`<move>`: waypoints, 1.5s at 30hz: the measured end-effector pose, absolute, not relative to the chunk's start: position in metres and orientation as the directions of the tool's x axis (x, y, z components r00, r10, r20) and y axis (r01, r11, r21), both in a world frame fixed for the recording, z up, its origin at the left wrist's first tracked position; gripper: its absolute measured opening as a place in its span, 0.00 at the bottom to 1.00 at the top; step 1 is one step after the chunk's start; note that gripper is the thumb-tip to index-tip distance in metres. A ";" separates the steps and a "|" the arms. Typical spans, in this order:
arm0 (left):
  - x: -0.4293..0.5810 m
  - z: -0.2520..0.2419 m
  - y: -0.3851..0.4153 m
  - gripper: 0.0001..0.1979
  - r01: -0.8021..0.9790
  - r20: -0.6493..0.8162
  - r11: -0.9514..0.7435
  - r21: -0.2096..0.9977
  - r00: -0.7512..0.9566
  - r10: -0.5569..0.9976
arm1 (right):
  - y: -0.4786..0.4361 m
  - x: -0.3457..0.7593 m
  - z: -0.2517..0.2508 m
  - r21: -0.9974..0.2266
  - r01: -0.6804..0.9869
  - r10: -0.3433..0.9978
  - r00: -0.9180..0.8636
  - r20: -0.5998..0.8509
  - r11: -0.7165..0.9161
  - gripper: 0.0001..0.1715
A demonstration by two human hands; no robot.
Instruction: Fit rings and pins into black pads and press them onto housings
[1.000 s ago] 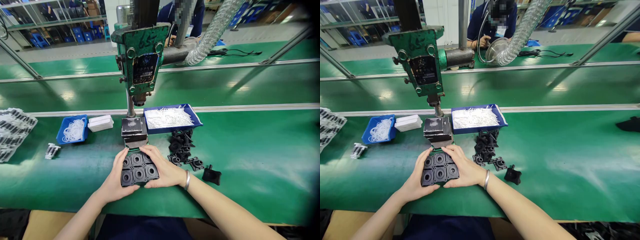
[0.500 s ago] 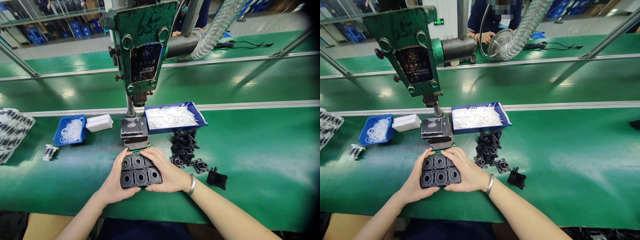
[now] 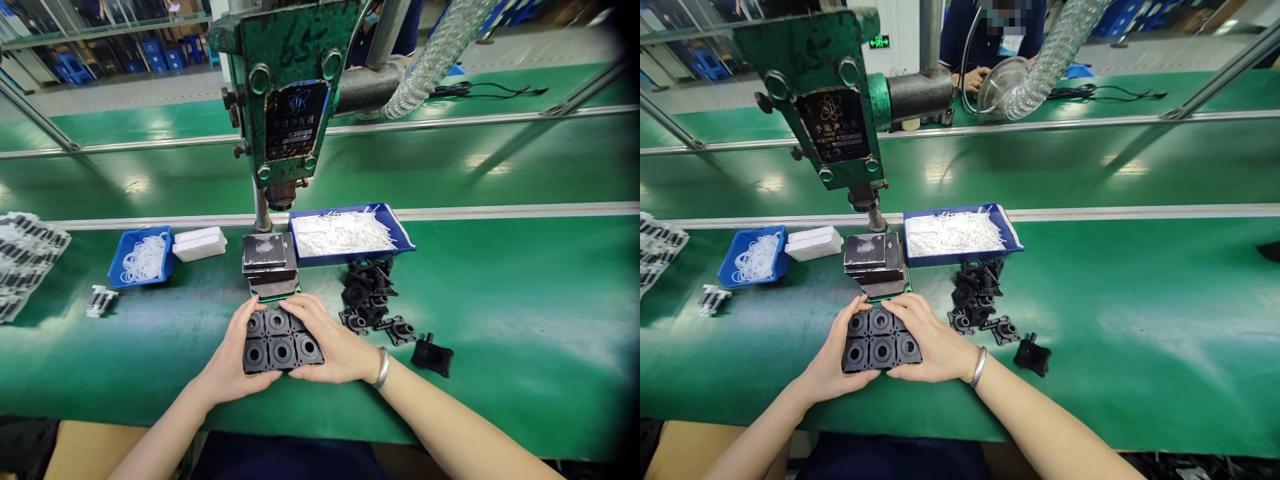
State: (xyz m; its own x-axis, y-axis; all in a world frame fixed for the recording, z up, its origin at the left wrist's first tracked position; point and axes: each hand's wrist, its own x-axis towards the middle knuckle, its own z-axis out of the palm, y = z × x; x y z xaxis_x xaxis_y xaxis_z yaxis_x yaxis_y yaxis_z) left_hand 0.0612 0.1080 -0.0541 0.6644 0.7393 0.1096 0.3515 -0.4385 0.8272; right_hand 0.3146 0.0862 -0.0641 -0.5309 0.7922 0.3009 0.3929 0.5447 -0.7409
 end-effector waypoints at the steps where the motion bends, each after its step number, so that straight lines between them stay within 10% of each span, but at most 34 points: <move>1: 0.061 -0.054 0.108 0.53 0.345 0.111 -0.432 0.833 0.661 0.742 | 0.086 0.315 -0.064 -0.741 0.393 0.793 -0.530 0.301 0.544 0.55; 45: 0.056 -0.058 0.103 0.58 0.291 0.239 -0.494 0.819 0.611 0.755 | 0.074 0.307 -0.063 -0.644 0.489 0.793 -0.504 0.342 0.588 0.51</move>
